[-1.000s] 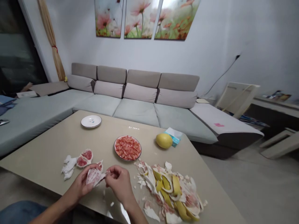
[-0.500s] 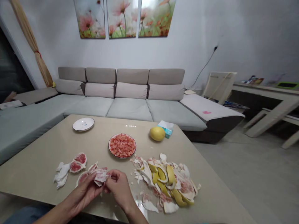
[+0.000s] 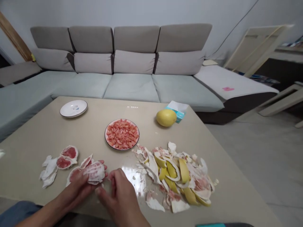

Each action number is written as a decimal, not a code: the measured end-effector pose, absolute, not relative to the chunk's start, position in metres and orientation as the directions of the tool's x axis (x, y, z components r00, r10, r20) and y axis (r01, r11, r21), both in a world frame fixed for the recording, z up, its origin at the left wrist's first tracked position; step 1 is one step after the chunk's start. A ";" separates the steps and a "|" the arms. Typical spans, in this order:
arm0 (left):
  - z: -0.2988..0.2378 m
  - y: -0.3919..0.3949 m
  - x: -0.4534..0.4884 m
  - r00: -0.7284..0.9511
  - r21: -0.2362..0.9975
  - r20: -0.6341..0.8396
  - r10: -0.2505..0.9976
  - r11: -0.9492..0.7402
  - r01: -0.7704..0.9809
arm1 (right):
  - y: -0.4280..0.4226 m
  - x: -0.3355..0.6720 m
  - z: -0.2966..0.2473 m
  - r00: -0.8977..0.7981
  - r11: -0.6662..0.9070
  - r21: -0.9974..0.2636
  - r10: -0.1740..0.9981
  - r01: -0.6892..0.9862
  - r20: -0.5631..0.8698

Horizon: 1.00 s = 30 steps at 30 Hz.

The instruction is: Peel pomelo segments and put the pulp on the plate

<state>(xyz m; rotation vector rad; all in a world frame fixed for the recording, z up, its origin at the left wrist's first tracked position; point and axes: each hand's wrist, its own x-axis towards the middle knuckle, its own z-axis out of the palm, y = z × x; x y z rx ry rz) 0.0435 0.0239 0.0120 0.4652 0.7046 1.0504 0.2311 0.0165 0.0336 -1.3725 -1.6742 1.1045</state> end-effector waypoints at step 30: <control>0.027 0.024 0.016 0.471 0.529 -0.178 0.864 0.488 -0.694 | 0.028 0.251 0.014 0.246 0.017 -0.824 0.951 0.566 0.189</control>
